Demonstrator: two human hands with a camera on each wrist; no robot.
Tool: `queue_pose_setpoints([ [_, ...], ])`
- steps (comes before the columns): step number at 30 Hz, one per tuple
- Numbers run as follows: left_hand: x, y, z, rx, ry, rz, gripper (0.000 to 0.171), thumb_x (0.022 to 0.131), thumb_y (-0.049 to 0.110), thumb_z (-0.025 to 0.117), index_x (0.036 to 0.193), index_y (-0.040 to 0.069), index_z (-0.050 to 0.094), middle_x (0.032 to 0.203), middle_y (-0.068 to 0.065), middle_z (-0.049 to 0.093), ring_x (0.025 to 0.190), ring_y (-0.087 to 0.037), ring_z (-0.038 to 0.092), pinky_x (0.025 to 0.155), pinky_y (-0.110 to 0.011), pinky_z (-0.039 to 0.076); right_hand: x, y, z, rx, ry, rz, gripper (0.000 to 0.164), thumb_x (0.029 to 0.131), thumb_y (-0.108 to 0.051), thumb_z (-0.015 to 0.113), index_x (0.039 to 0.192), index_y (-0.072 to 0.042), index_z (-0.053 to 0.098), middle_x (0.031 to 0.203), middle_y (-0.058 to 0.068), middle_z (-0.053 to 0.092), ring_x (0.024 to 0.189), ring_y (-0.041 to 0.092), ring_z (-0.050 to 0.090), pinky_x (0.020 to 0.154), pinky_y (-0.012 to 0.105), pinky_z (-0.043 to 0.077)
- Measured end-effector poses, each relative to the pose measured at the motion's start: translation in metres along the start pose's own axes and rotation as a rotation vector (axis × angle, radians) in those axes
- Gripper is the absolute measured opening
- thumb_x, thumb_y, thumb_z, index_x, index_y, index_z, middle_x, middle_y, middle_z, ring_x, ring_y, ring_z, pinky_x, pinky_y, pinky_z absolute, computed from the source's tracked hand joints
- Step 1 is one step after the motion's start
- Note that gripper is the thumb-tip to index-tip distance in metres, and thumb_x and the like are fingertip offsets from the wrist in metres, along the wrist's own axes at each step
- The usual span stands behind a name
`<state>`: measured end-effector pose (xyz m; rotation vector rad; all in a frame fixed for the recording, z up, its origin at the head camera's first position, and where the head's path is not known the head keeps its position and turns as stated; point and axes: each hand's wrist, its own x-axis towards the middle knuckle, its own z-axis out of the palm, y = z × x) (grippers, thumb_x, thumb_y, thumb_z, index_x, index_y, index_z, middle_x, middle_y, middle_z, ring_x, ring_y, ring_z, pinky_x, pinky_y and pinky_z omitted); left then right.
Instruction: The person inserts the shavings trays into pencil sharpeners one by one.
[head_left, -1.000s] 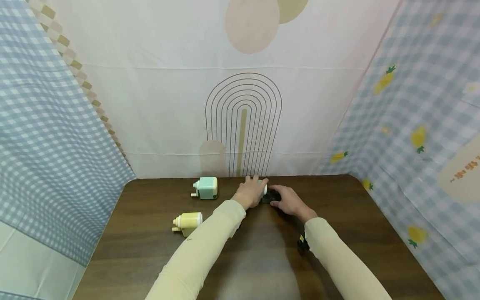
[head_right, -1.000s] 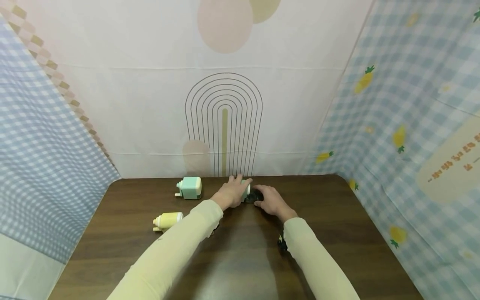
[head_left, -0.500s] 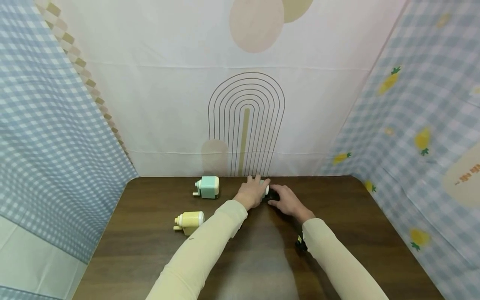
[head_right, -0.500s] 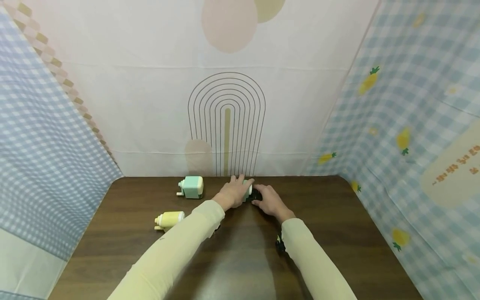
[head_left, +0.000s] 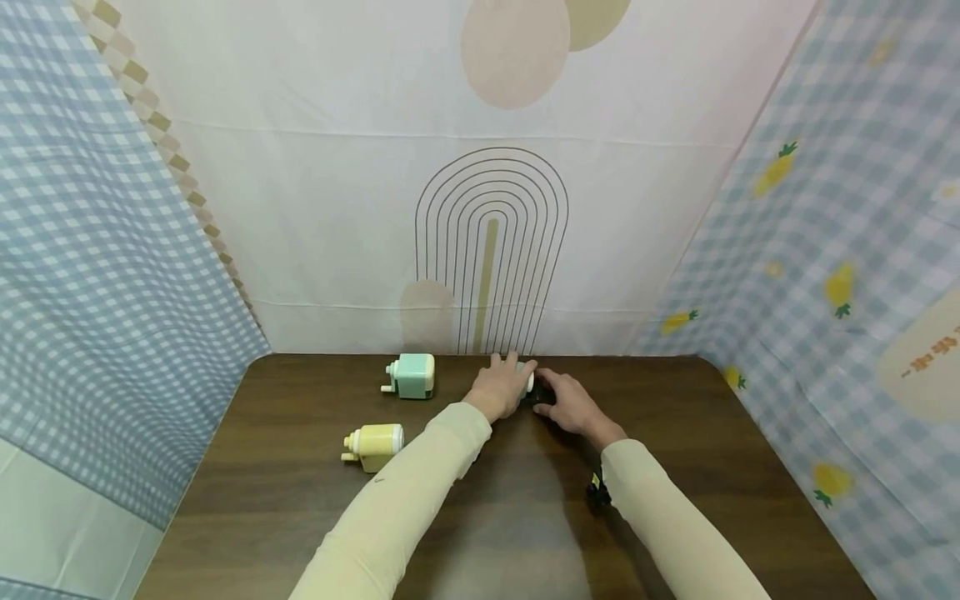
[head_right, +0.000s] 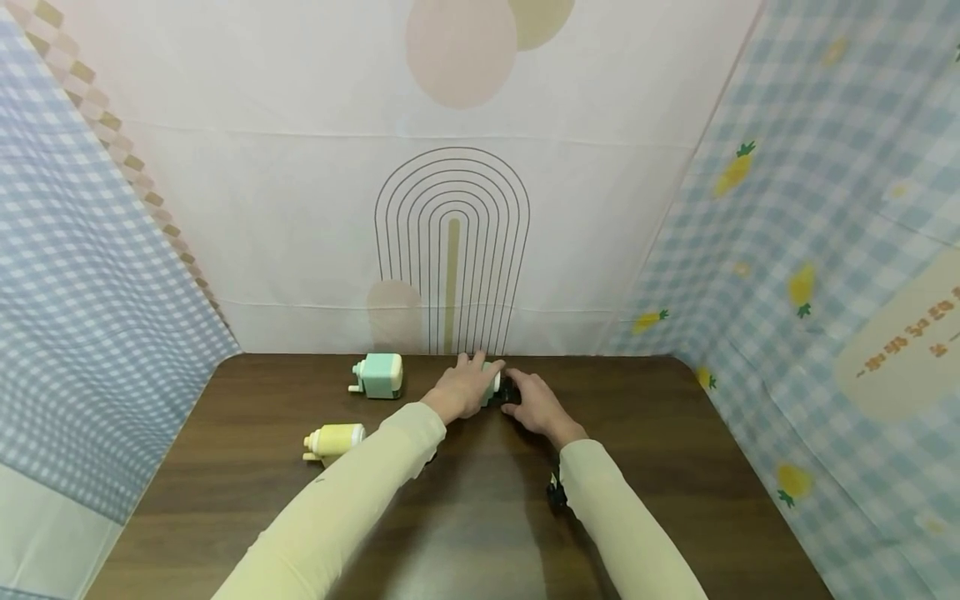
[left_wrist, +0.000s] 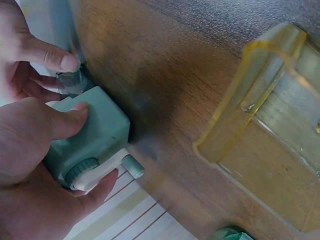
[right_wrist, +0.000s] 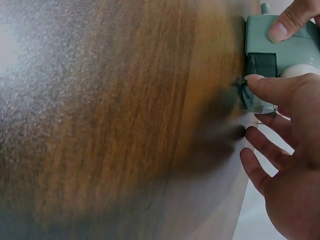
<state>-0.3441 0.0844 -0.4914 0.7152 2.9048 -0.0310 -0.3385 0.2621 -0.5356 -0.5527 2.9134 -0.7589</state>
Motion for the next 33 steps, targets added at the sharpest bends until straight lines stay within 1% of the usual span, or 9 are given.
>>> queue_pose_setpoints([
  [2, 0.000, 0.000, 0.000, 0.008, 0.006, 0.003, 0.079, 0.096, 0.026, 0.072, 0.160, 0.031, 0.026, 0.157, -0.011, 0.033, 0.133, -0.035, 0.040, 0.091, -0.042, 0.056, 0.000, 0.000, 0.000, 0.010, 0.009, 0.008, 0.067, 0.091, -0.015, 0.078, 0.149, -0.006, 0.045, 0.139, 0.022, 0.059, 0.127, 0.038, 0.053, 0.107, 0.058, 0.044],
  [5, 0.000, 0.000, 0.001, 0.016, 0.013, 0.003, 0.078, 0.096, 0.027, 0.072, 0.160, 0.031, 0.027, 0.156, -0.011, 0.034, 0.133, -0.034, 0.041, 0.090, -0.042, 0.057, 0.001, -0.001, 0.001, 0.019, 0.011, 0.014, 0.070, 0.092, -0.018, 0.078, 0.151, -0.008, 0.042, 0.141, 0.020, 0.058, 0.127, 0.036, 0.054, 0.107, 0.057, 0.044],
  [7, 0.001, -0.001, 0.001, 0.020, 0.013, 0.002, 0.077, 0.096, 0.027, 0.072, 0.160, 0.031, 0.027, 0.156, -0.011, 0.034, 0.132, -0.034, 0.041, 0.090, -0.042, 0.057, 0.003, -0.001, 0.002, 0.026, 0.007, 0.023, 0.072, 0.093, -0.020, 0.077, 0.153, -0.008, 0.039, 0.143, 0.019, 0.057, 0.128, 0.035, 0.053, 0.108, 0.056, 0.044],
  [10, 0.000, -0.001, 0.001, 0.018, 0.006, 0.001, 0.078, 0.097, 0.026, 0.071, 0.160, 0.031, 0.026, 0.157, -0.011, 0.033, 0.133, -0.034, 0.040, 0.091, -0.042, 0.056, 0.004, -0.003, 0.004, 0.033, 0.006, 0.029, 0.075, 0.093, -0.021, 0.077, 0.154, -0.004, 0.037, 0.145, 0.020, 0.055, 0.131, 0.037, 0.051, 0.109, 0.057, 0.043],
  [15, -0.001, 0.000, 0.000, 0.015, -0.001, 0.003, 0.082, 0.096, 0.025, 0.072, 0.162, 0.031, 0.024, 0.157, -0.010, 0.032, 0.134, -0.034, 0.040, 0.094, -0.043, 0.055, 0.007, -0.006, 0.007, 0.024, 0.019, 0.046, 0.070, 0.092, -0.024, 0.078, 0.149, -0.003, 0.042, 0.140, 0.020, 0.060, 0.131, 0.039, 0.050, 0.109, 0.058, 0.042],
  [19, 0.000, 0.000, 0.000, 0.014, 0.003, 0.007, 0.085, 0.095, 0.027, 0.074, 0.162, 0.031, 0.023, 0.157, -0.010, 0.033, 0.133, -0.034, 0.039, 0.094, -0.044, 0.055, 0.009, -0.008, 0.009, 0.009, 0.037, 0.023, 0.062, 0.091, -0.024, 0.079, 0.140, -0.003, 0.048, 0.133, 0.020, 0.062, 0.125, 0.040, 0.054, 0.105, 0.058, 0.045],
  [22, 0.002, 0.000, 0.001, 0.015, 0.000, 0.010, 0.085, 0.096, 0.029, 0.073, 0.162, 0.031, 0.020, 0.157, -0.010, 0.032, 0.134, -0.034, 0.038, 0.095, -0.044, 0.055, 0.010, -0.010, 0.009, 0.005, 0.040, 0.015, 0.067, 0.091, -0.024, 0.079, 0.144, 0.000, 0.045, 0.137, 0.024, 0.059, 0.126, 0.043, 0.052, 0.105, 0.059, 0.044],
  [26, 0.003, 0.000, 0.002, 0.024, -0.002, 0.011, 0.085, 0.096, 0.031, 0.072, 0.162, 0.032, 0.019, 0.158, -0.010, 0.031, 0.134, -0.034, 0.038, 0.095, -0.044, 0.054, 0.012, -0.011, 0.009, 0.001, 0.020, 0.039, 0.079, 0.092, -0.025, 0.078, 0.153, 0.003, 0.036, 0.145, 0.028, 0.053, 0.132, 0.046, 0.047, 0.109, 0.061, 0.041],
  [33, 0.000, 0.000, 0.002, 0.016, -0.004, 0.008, 0.087, 0.096, 0.029, 0.073, 0.163, 0.032, 0.018, 0.158, -0.010, 0.030, 0.134, -0.033, 0.038, 0.094, -0.042, 0.055, 0.013, -0.011, 0.009, -0.004, 0.021, 0.030, 0.079, 0.091, -0.026, 0.079, 0.152, 0.002, 0.038, 0.143, 0.027, 0.055, 0.130, 0.045, 0.050, 0.107, 0.059, 0.043],
])
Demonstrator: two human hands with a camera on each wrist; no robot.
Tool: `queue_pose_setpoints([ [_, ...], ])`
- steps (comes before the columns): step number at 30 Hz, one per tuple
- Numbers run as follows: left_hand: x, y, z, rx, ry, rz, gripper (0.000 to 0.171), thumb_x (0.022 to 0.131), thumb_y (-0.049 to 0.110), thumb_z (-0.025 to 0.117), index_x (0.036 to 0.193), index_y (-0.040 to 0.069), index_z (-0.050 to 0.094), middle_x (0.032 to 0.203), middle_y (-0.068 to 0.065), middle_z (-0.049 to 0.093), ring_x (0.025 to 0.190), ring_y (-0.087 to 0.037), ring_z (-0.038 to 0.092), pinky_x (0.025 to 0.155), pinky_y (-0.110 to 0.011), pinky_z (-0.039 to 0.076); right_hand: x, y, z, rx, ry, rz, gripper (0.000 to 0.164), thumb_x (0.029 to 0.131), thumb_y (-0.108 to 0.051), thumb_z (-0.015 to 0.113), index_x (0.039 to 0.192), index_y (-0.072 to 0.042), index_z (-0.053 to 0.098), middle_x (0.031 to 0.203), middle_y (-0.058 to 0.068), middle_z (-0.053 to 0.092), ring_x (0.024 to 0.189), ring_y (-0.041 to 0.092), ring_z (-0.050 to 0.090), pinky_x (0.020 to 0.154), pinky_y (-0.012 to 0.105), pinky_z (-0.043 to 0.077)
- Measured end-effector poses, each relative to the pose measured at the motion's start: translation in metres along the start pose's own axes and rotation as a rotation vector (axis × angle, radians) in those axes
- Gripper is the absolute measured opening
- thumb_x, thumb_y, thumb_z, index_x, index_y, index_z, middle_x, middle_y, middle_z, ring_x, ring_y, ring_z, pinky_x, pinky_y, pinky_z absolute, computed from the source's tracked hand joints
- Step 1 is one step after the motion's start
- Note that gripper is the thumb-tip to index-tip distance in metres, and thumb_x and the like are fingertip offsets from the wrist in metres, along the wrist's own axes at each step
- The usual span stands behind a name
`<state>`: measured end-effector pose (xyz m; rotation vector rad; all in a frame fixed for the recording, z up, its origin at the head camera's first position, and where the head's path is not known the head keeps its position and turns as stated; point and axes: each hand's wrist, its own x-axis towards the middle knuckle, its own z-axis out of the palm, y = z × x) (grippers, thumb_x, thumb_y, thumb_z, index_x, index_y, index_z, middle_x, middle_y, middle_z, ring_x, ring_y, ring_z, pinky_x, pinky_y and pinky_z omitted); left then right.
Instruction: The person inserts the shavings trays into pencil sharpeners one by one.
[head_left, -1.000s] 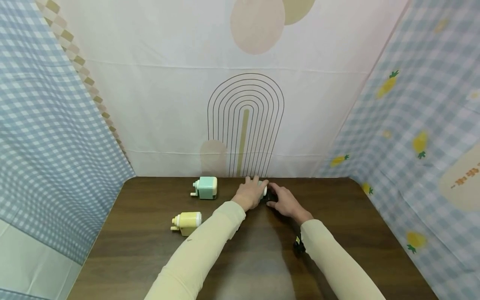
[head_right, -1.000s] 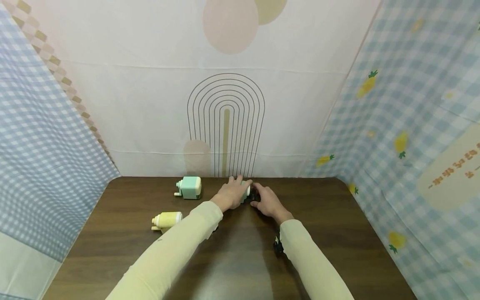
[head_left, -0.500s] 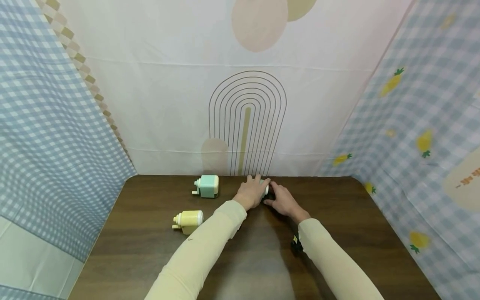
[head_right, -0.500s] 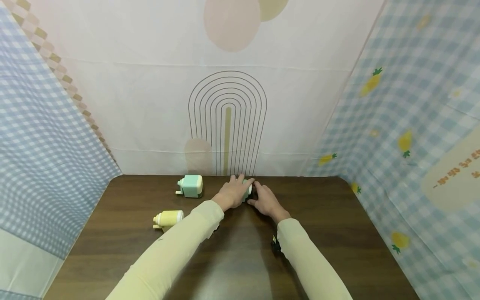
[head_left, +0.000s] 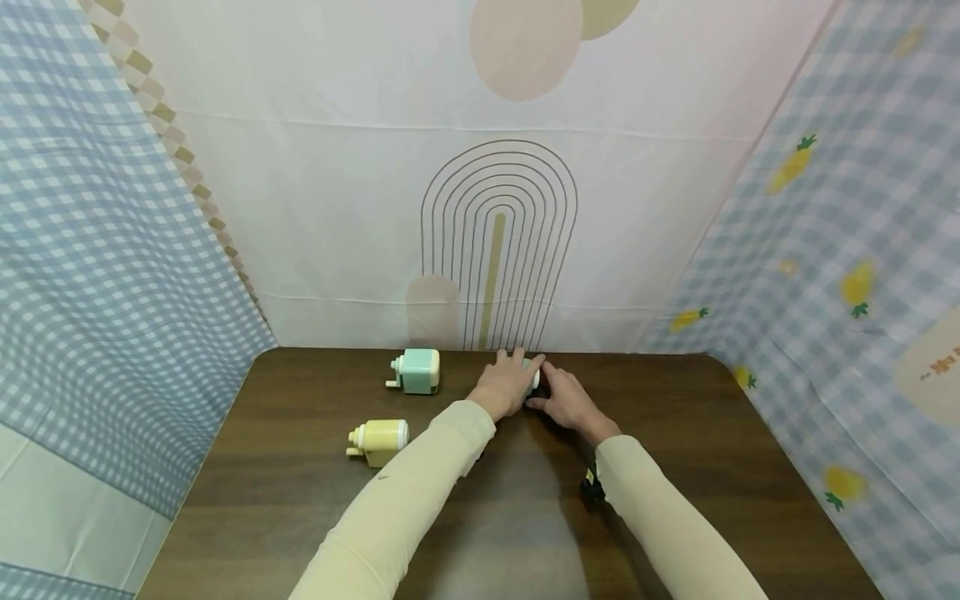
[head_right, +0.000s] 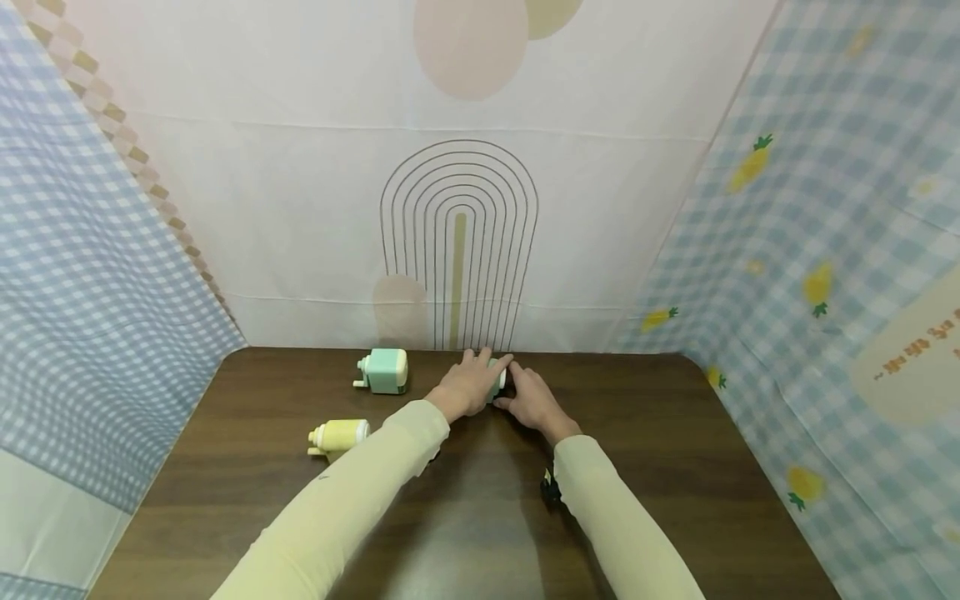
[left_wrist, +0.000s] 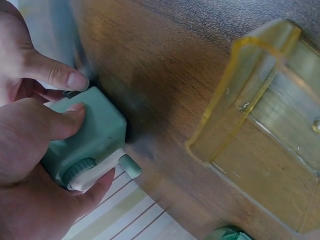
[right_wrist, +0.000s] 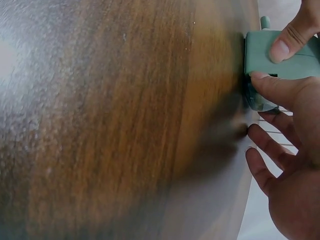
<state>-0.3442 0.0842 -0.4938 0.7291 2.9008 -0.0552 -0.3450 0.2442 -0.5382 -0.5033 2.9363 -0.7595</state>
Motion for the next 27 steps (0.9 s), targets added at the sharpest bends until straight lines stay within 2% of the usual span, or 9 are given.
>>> queue_pose_setpoints([
  [11, -0.0034, -0.0002, -0.0006, -0.019, 0.020, 0.011, 0.089, 0.095, 0.023, 0.074, 0.163, 0.030, 0.018, 0.158, -0.010, 0.030, 0.135, -0.034, 0.038, 0.090, -0.040, 0.057, 0.0022, -0.0018, 0.0009, 0.022, -0.002, 0.006, 0.083, 0.089, -0.024, 0.081, 0.154, 0.002, 0.035, 0.146, 0.027, 0.052, 0.132, 0.044, 0.049, 0.108, 0.059, 0.043],
  [21, -0.0020, 0.0005, 0.0013, -0.016, 0.019, 0.006, 0.090, 0.095, 0.025, 0.073, 0.164, 0.031, 0.015, 0.159, -0.010, 0.030, 0.135, -0.034, 0.037, 0.085, -0.037, 0.058, 0.0025, -0.0047, -0.0018, 0.026, -0.039, 0.038, 0.088, 0.089, -0.026, 0.081, 0.157, 0.000, 0.031, 0.148, 0.026, 0.050, 0.134, 0.044, 0.047, 0.109, 0.060, 0.042],
  [27, -0.0023, 0.0001, 0.0017, -0.017, 0.035, 0.008, 0.089, 0.095, 0.026, 0.074, 0.163, 0.031, 0.017, 0.158, -0.010, 0.032, 0.135, -0.034, 0.038, 0.084, -0.038, 0.058, 0.0017, -0.0035, 0.0015, 0.077, -0.036, 0.050, 0.088, 0.091, -0.025, 0.080, 0.158, 0.000, 0.029, 0.149, 0.025, 0.050, 0.134, 0.042, 0.048, 0.109, 0.059, 0.043],
])
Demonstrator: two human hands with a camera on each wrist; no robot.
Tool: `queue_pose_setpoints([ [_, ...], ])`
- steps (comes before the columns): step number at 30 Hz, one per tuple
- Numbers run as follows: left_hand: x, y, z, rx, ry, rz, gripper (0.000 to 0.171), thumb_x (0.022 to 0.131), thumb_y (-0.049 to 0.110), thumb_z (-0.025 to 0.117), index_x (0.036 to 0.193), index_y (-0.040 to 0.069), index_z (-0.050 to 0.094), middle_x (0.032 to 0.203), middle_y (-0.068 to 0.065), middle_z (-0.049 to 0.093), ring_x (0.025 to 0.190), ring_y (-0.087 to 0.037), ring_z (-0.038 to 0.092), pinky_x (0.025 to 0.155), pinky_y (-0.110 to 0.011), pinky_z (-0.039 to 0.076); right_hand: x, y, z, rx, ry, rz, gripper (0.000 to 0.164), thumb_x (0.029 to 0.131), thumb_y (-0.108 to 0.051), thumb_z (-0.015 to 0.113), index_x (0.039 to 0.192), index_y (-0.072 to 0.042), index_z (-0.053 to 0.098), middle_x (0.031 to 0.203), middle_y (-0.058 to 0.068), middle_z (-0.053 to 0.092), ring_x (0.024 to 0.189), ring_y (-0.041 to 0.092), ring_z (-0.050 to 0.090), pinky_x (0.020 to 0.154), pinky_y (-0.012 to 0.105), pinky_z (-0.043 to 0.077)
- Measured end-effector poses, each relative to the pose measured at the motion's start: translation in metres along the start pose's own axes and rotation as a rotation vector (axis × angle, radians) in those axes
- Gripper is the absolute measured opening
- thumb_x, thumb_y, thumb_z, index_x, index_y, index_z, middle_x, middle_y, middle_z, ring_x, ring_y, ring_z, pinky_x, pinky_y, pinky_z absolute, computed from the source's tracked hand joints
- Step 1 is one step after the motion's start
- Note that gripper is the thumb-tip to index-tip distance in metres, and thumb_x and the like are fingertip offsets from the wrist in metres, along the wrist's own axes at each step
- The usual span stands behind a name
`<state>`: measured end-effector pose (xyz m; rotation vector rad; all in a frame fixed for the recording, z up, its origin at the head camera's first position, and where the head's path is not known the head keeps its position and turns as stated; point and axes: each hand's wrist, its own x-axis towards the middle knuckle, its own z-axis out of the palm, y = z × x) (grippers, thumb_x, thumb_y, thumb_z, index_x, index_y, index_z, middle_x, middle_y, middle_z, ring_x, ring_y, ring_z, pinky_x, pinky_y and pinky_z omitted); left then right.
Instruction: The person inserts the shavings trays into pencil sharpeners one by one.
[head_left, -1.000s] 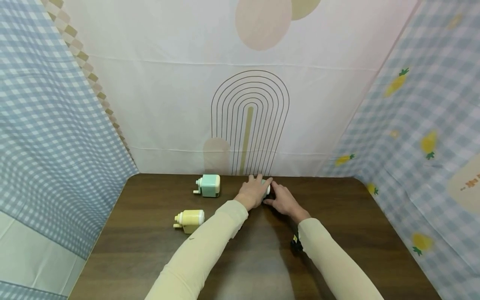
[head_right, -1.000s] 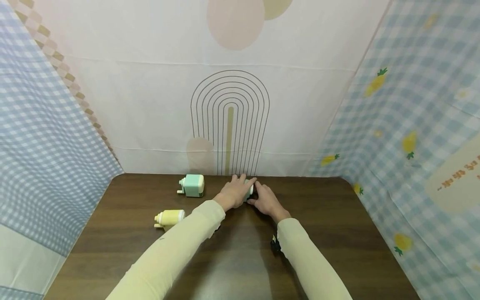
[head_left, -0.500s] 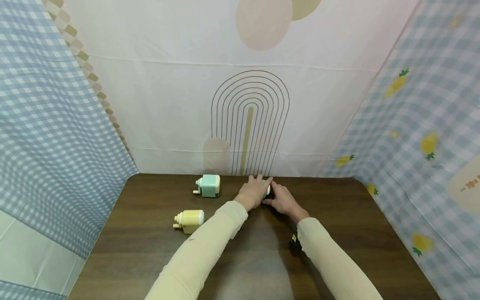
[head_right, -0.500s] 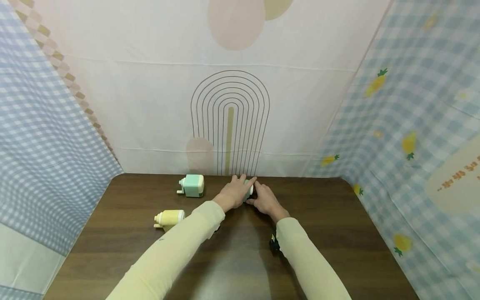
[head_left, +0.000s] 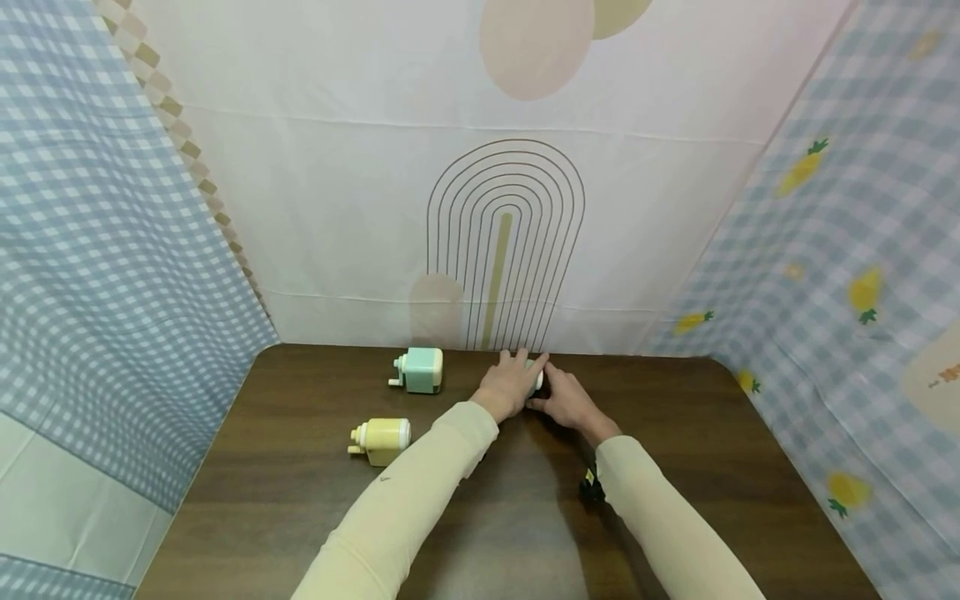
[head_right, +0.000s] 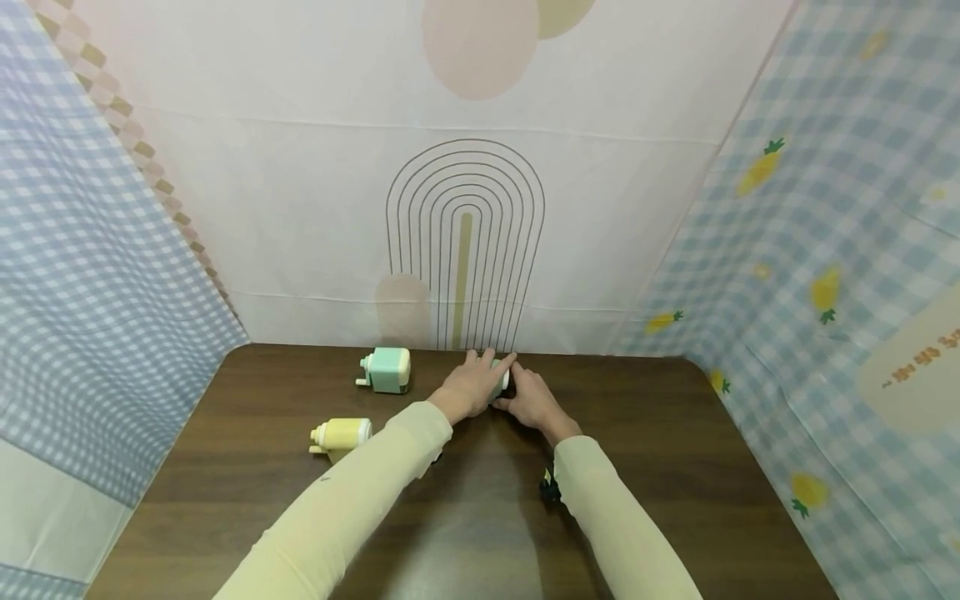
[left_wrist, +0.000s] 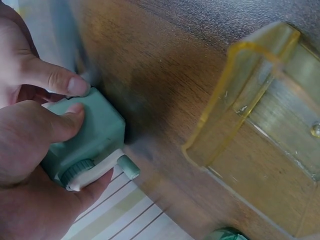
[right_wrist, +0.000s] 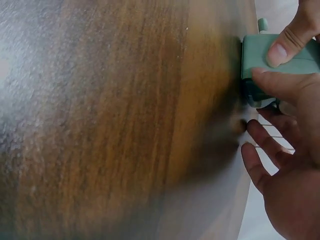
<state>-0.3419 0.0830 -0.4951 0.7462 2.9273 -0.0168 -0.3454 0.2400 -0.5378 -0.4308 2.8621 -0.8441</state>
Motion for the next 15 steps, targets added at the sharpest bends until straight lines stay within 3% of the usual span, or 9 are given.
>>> queue_pose_setpoints([
  [9, -0.0021, 0.0004, 0.0018, -0.013, 0.010, 0.002, 0.090, 0.094, 0.019, 0.076, 0.163, 0.032, 0.019, 0.156, -0.011, 0.033, 0.136, -0.033, 0.038, 0.071, -0.032, 0.059, -0.0028, 0.0011, 0.0032, 0.064, 0.014, -0.014, 0.082, 0.091, -0.023, 0.079, 0.156, -0.002, 0.034, 0.147, 0.025, 0.052, 0.132, 0.040, 0.050, 0.109, 0.059, 0.043],
  [15, -0.0003, -0.0022, -0.0004, 0.004, 0.016, 0.007, 0.092, 0.093, 0.023, 0.077, 0.164, 0.029, 0.017, 0.155, -0.012, 0.037, 0.136, -0.031, 0.040, 0.079, -0.034, 0.059, -0.0011, 0.0010, 0.0052, 0.079, 0.023, -0.012, 0.081, 0.091, -0.025, 0.079, 0.155, -0.004, 0.033, 0.146, 0.024, 0.052, 0.132, 0.040, 0.049, 0.110, 0.059, 0.041],
])
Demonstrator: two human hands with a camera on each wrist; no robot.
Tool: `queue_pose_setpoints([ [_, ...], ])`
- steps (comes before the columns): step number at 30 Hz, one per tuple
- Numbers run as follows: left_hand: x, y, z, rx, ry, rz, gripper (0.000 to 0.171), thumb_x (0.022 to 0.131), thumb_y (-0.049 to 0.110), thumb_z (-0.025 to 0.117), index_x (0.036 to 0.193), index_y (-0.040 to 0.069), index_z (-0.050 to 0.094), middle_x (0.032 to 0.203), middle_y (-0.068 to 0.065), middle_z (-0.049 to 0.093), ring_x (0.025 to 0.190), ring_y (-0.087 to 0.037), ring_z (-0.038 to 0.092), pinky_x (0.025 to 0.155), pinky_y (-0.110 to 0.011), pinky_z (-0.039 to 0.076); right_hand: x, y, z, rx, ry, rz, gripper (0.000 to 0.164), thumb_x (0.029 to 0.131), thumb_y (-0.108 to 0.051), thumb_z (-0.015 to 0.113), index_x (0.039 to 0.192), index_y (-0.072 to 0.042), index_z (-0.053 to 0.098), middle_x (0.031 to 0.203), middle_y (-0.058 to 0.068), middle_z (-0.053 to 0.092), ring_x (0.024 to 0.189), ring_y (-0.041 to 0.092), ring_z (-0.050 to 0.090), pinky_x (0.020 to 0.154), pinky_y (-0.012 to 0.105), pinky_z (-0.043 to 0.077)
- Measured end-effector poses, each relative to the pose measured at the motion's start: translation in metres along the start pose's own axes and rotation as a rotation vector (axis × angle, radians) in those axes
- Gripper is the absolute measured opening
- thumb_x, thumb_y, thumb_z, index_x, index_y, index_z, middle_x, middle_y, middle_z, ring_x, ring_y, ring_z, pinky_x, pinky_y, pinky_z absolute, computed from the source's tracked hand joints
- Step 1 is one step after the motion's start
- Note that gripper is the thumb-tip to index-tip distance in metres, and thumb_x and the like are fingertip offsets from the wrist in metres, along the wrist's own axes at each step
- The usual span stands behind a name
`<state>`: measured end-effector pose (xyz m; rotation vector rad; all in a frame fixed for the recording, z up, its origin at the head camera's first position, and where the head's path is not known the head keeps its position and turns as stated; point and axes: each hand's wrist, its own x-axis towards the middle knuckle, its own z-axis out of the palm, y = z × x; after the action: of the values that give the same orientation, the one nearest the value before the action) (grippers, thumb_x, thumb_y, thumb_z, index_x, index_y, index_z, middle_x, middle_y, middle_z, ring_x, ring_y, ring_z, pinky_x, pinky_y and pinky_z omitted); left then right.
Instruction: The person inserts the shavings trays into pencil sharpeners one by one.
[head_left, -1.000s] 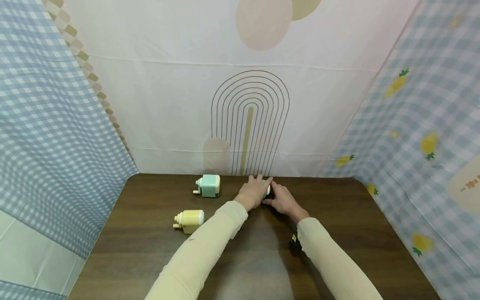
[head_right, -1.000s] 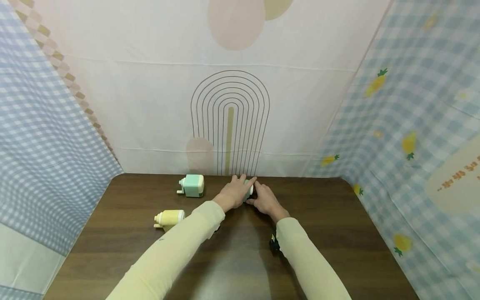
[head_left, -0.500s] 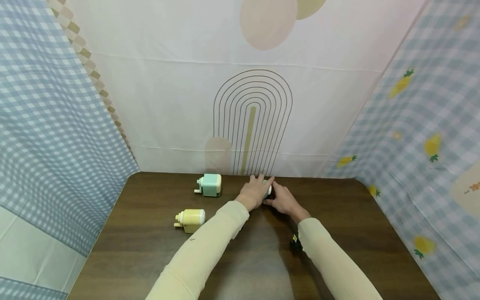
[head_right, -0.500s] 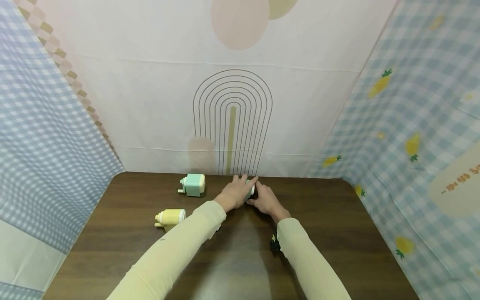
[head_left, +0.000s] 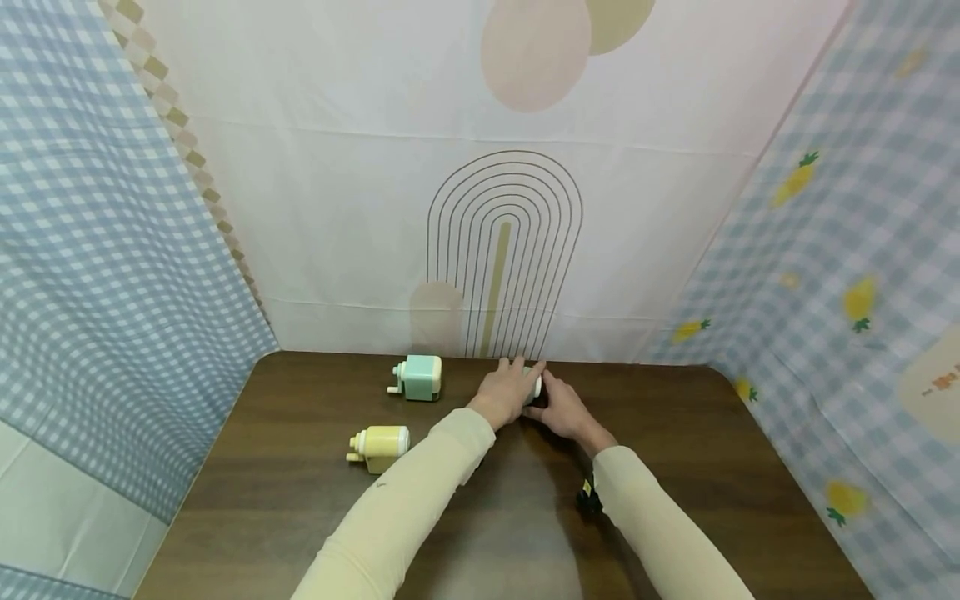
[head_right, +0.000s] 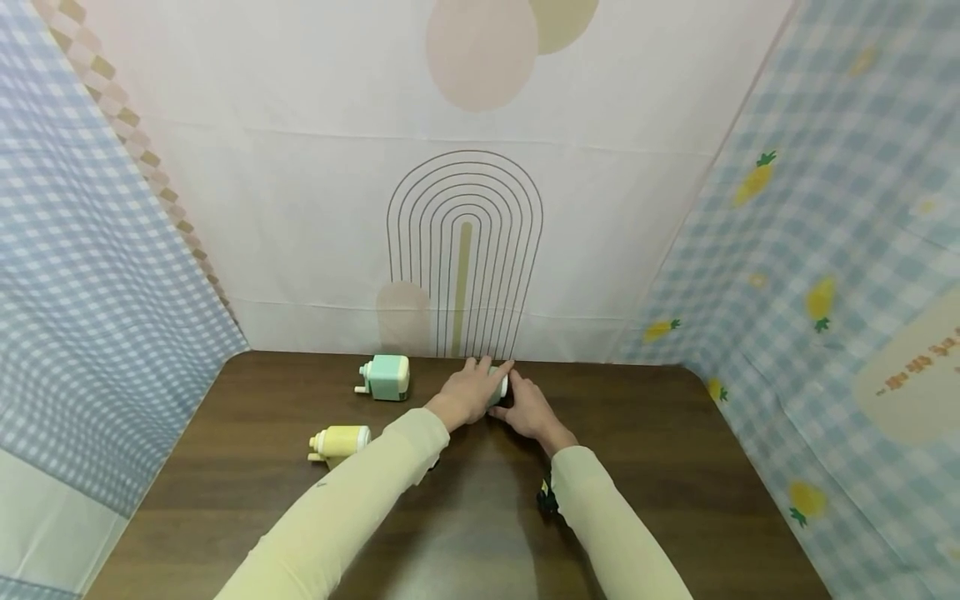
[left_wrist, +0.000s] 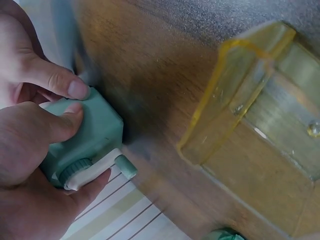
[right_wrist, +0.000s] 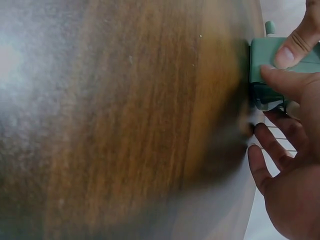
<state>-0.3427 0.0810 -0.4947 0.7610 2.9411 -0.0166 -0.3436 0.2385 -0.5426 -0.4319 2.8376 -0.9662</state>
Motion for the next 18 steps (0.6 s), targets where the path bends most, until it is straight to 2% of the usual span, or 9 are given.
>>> queue_pose_setpoints([
  [7, 0.004, -0.010, 0.000, -0.058, 0.028, 0.005, 0.101, 0.089, 0.032, 0.080, 0.164, 0.021, 0.013, 0.158, -0.007, 0.042, 0.138, -0.029, 0.042, 0.101, -0.043, 0.053, -0.001, -0.003, 0.004, 0.049, 0.041, 0.004, 0.080, 0.091, -0.024, 0.079, 0.154, -0.006, 0.034, 0.143, 0.022, 0.054, 0.128, 0.037, 0.053, 0.107, 0.058, 0.044],
  [14, -0.002, -0.022, -0.001, -0.125, 0.052, 0.017, 0.102, 0.091, 0.036, 0.078, 0.165, 0.027, 0.008, 0.156, -0.007, 0.044, 0.136, -0.030, 0.045, 0.105, -0.052, 0.046, -0.004, -0.009, 0.005, 0.035, 0.031, 0.036, 0.095, 0.091, -0.028, 0.078, 0.162, -0.010, 0.018, 0.148, 0.023, 0.050, 0.130, 0.037, 0.051, 0.107, 0.058, 0.045],
  [18, -0.008, -0.028, -0.009, -0.132, 0.054, 0.041, 0.096, 0.092, 0.044, 0.075, 0.164, 0.030, 0.014, 0.160, -0.009, 0.037, 0.142, -0.033, 0.038, 0.110, -0.055, 0.042, -0.007, -0.014, 0.001, -0.038, 0.053, 0.044, 0.102, 0.090, -0.033, 0.078, 0.163, -0.009, 0.011, 0.148, 0.026, 0.048, 0.132, 0.043, 0.047, 0.107, 0.066, 0.039],
])
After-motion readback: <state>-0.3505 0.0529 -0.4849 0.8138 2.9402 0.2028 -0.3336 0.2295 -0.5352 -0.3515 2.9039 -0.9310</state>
